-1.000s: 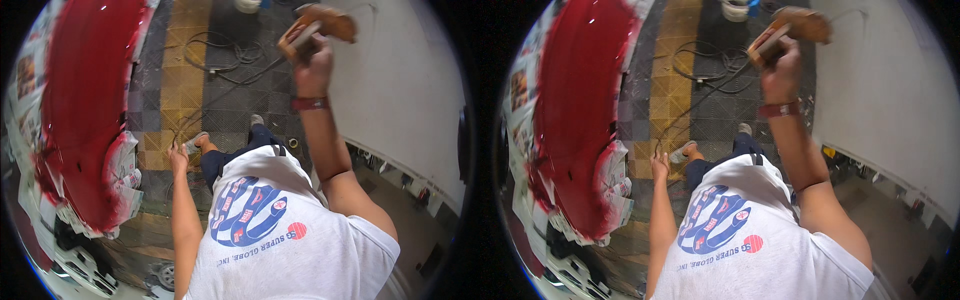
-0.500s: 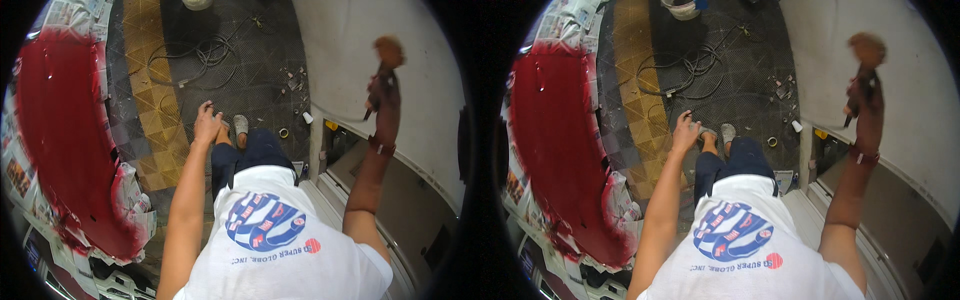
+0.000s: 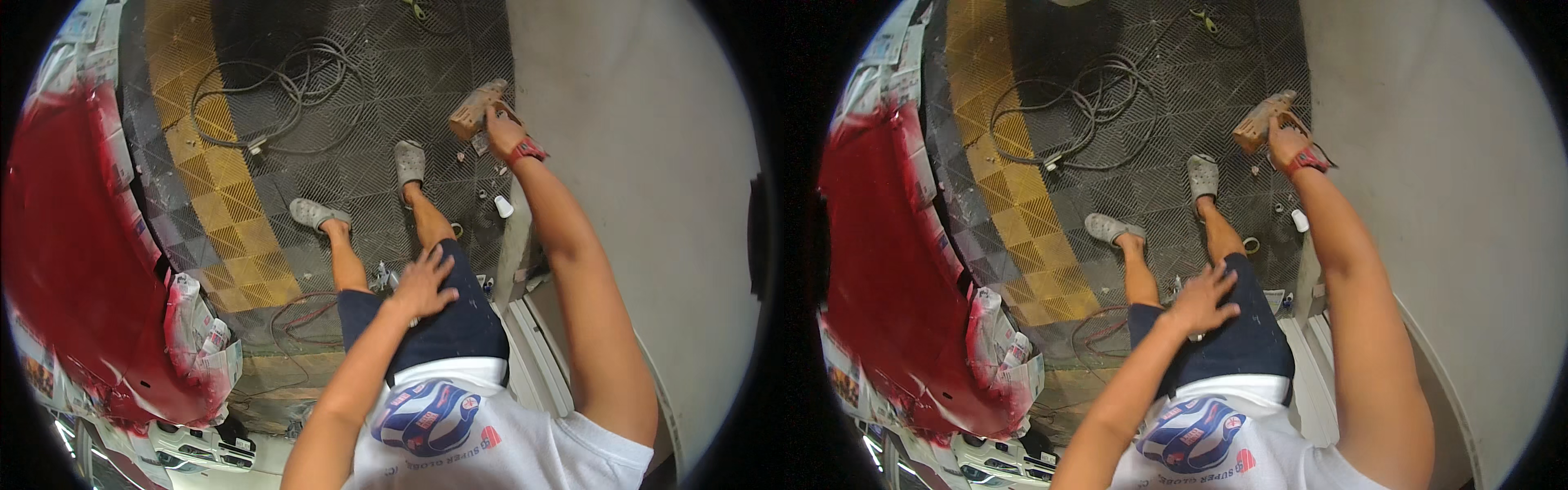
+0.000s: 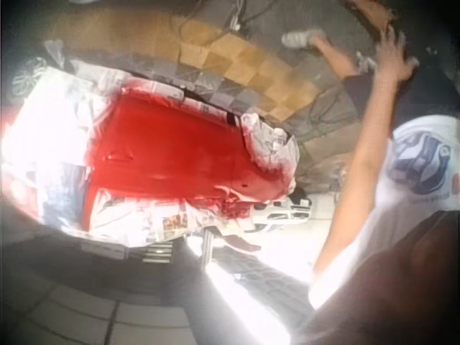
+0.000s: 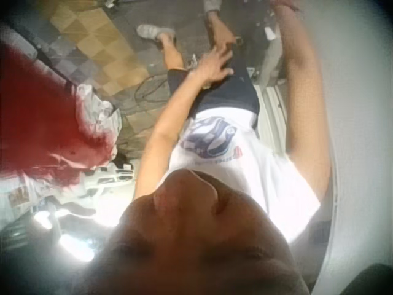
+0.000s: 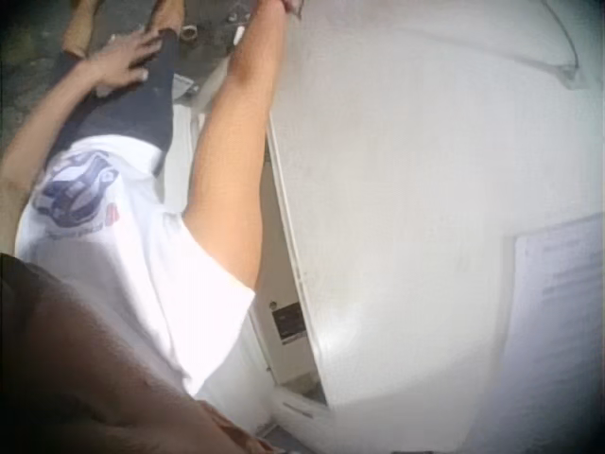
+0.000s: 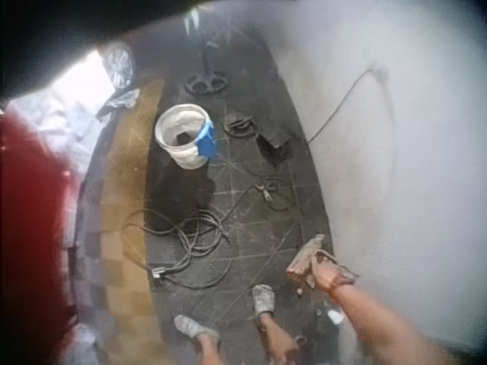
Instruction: The person uses a spray gun to apply red paint to the hood of a car that is masked with newspaper and plastic. The person moves around the hood, spraying in overlapping passes to cover the surface.
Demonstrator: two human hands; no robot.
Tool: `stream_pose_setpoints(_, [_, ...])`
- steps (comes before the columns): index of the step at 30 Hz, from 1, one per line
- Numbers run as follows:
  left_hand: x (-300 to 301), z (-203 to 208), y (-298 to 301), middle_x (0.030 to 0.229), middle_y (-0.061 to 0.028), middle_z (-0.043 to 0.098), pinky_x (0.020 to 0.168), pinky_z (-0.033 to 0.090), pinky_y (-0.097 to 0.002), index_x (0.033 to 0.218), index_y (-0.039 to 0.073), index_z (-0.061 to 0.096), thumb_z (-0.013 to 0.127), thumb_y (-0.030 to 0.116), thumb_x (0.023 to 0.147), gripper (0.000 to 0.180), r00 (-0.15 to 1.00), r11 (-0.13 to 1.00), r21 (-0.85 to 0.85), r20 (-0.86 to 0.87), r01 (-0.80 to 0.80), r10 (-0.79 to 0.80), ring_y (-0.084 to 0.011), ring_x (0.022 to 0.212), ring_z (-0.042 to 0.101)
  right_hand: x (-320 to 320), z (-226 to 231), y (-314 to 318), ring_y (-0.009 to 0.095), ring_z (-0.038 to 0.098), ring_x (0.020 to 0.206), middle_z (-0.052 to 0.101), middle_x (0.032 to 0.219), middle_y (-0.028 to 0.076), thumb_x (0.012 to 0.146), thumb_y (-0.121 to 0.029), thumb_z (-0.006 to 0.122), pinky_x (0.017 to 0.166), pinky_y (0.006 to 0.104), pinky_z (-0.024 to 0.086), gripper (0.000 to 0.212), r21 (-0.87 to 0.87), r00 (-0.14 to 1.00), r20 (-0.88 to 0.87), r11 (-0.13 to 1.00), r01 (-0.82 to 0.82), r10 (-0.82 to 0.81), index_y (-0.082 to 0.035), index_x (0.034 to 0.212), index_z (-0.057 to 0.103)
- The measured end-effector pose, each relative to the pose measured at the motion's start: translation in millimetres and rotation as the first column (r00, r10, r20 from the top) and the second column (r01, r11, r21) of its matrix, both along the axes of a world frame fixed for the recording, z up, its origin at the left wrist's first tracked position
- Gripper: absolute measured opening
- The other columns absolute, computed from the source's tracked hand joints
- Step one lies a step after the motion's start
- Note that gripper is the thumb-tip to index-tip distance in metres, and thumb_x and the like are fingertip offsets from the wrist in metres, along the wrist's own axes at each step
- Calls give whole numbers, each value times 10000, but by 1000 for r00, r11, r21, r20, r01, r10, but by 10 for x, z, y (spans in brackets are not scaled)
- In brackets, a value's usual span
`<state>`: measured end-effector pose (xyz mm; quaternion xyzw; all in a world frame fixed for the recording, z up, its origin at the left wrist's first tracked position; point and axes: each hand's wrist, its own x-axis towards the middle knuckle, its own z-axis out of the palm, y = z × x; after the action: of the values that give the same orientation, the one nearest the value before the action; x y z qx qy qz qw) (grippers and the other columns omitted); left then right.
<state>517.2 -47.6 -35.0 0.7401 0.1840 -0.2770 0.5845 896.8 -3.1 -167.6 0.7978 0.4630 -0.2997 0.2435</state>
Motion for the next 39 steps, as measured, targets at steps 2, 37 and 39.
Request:
stream_pose_setpoints(2, [191, -92, -395, 1733, -231, 203, 1241, 226, -653, 1642, 227, 391, 582, 727, 932, 889, 994, 987, -134, -48, 89, -96, -486, 1588, 180, 134, -448, 244, 442, 723, 1020, 707, 1082, 284, 911, -74, 603, 853, 578, 569, 558, -31, 1000, -24, 999, -10, 10, -121, 1439, 429])
stream_pose_setpoints(37, [-272, -522, -1670, 1681, -155, 350, 1254, 260, -571, 1653, 198, 333, 496, 600, 1037, 754, 494, 581, -5, -533, -814, 687, -411, 1534, 334, -2311, -59, -612, 450, 628, 1230, 655, 1343, 277, 1001, -276, 584, 1038, 515, 504, 515, -15, 706, -585, 865, -501, 399, -20, 1447, 559])
stream_pose_setpoints(39, [-933, -476, -1844, 1627, -165, 432, 1243, 307, -524, 1623, 172, 378, 517, 552, 1047, 704, 360, 482, 106, -531, -870, 767, -403, 1503, 392, -2396, 136, -726, 464, 627, 1215, 659, 1297, 300, 1013, -295, 556, 996, 535, 515, 492, 89, 650, -612, 856, -510, 451, -28, 1426, 579])
